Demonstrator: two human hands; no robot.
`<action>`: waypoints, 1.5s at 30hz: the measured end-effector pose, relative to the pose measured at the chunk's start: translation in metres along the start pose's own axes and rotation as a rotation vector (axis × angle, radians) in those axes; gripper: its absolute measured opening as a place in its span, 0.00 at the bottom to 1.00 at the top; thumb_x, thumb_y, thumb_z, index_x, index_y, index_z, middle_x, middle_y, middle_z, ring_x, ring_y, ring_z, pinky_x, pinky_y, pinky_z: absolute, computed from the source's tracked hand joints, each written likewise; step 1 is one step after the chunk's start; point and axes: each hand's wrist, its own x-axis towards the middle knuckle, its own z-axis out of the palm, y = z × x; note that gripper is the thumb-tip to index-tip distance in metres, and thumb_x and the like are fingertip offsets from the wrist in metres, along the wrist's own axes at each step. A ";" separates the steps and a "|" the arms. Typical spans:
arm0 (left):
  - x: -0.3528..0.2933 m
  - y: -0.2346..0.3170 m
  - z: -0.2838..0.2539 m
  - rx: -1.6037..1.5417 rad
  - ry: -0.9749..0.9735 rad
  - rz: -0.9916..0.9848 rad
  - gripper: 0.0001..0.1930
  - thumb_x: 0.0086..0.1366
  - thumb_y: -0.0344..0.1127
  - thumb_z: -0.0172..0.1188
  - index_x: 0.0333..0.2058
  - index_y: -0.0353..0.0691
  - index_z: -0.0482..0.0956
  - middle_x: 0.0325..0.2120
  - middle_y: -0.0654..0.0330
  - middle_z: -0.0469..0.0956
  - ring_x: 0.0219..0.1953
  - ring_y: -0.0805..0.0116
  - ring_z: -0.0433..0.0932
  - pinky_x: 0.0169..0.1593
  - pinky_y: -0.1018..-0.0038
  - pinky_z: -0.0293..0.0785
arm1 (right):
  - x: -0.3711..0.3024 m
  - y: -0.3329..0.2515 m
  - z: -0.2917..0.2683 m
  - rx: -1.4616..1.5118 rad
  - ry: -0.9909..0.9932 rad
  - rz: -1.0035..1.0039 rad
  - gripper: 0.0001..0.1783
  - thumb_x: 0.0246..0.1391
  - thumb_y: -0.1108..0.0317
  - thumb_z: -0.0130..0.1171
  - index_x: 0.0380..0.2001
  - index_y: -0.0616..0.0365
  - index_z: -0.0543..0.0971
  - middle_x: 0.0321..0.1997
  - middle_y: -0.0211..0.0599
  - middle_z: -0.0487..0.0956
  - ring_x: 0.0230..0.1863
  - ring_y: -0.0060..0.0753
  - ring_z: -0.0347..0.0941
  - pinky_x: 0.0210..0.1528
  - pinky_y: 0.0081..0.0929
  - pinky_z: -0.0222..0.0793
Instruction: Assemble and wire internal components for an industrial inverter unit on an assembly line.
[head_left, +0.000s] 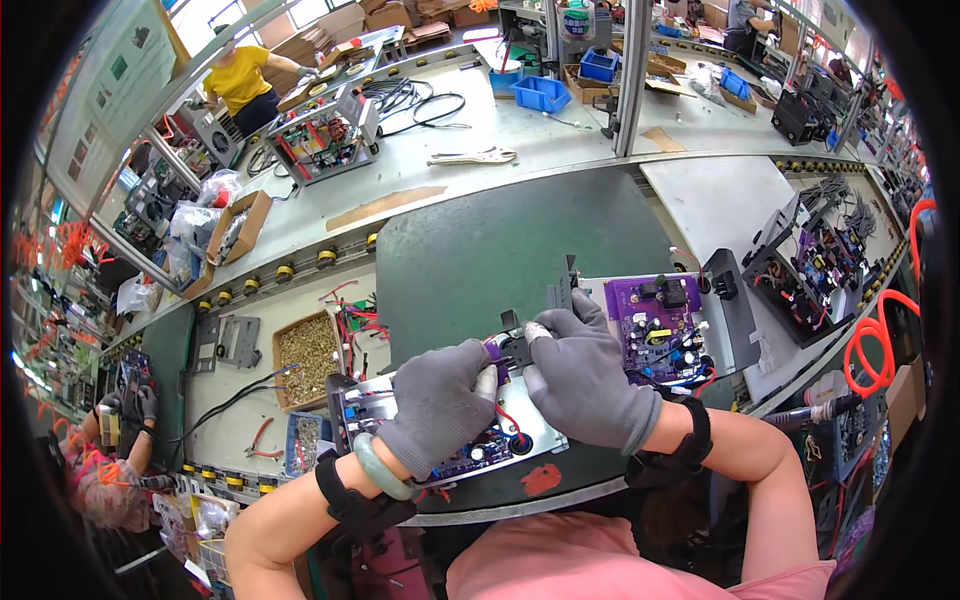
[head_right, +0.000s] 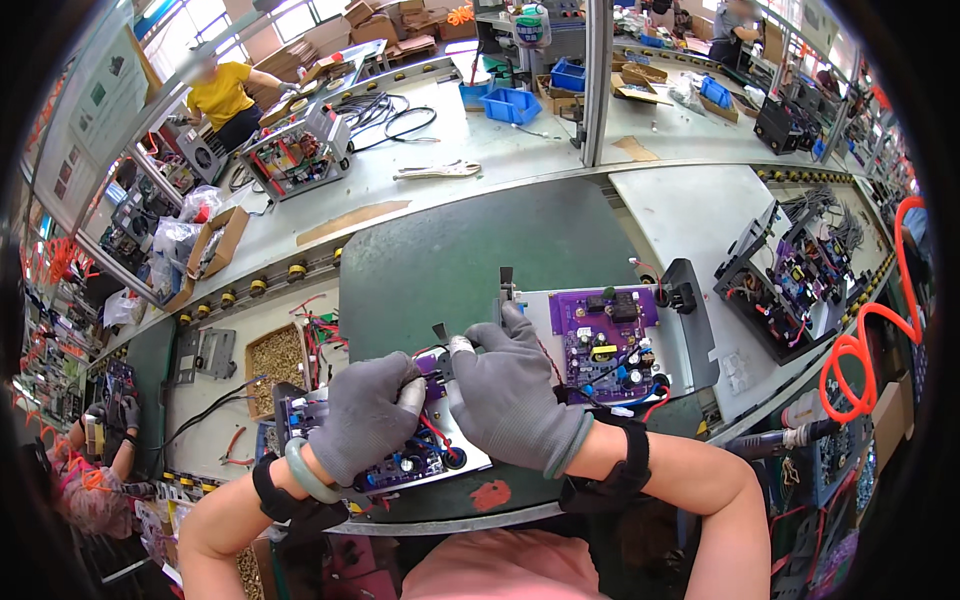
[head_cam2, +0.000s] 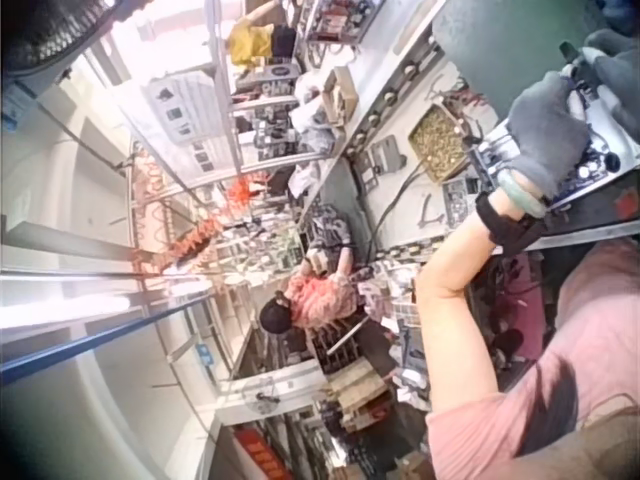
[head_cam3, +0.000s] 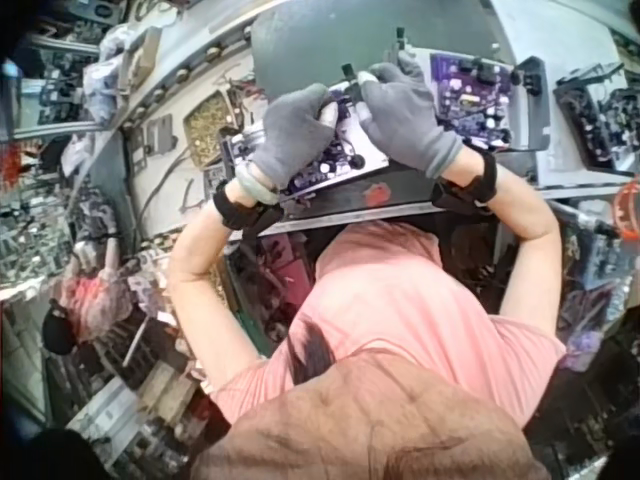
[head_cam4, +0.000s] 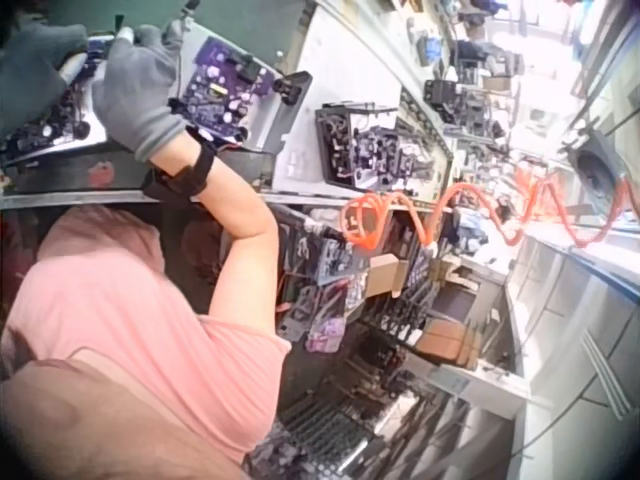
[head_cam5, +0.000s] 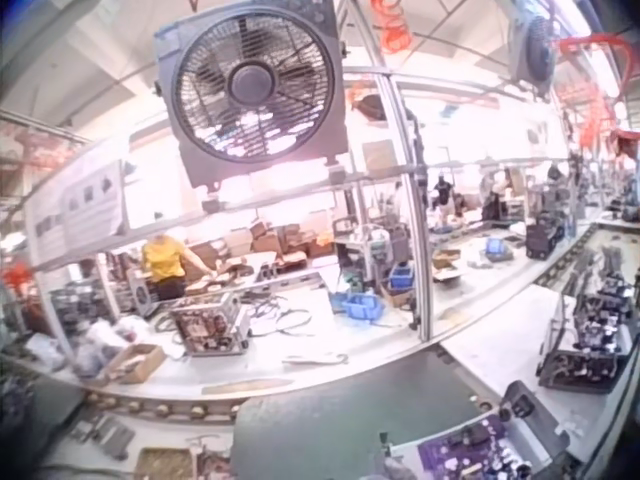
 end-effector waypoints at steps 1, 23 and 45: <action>0.002 0.000 0.001 0.000 -0.001 0.000 0.06 0.59 0.36 0.62 0.27 0.42 0.79 0.21 0.52 0.79 0.28 0.48 0.81 0.32 0.56 0.75 | 0.000 0.001 0.000 -0.013 -0.012 0.012 0.22 0.48 0.66 0.60 0.44 0.72 0.77 0.34 0.44 0.79 0.50 0.46 0.74 0.68 0.56 0.53; 0.057 0.095 0.025 0.674 -0.210 0.342 0.41 0.57 0.63 0.62 0.61 0.38 0.72 0.56 0.37 0.72 0.35 0.51 0.82 0.36 0.63 0.77 | -0.102 0.119 -0.115 0.090 0.011 0.868 0.26 0.54 0.54 0.60 0.47 0.65 0.72 0.37 0.60 0.81 0.41 0.58 0.79 0.45 0.49 0.74; -0.028 0.004 -0.031 0.363 -0.131 0.067 0.41 0.50 0.66 0.67 0.57 0.46 0.78 0.37 0.49 0.80 0.35 0.50 0.79 0.45 0.60 0.74 | -0.023 0.080 -0.075 0.188 -0.383 0.510 0.25 0.53 0.62 0.56 0.53 0.63 0.73 0.35 0.59 0.80 0.41 0.60 0.79 0.46 0.49 0.74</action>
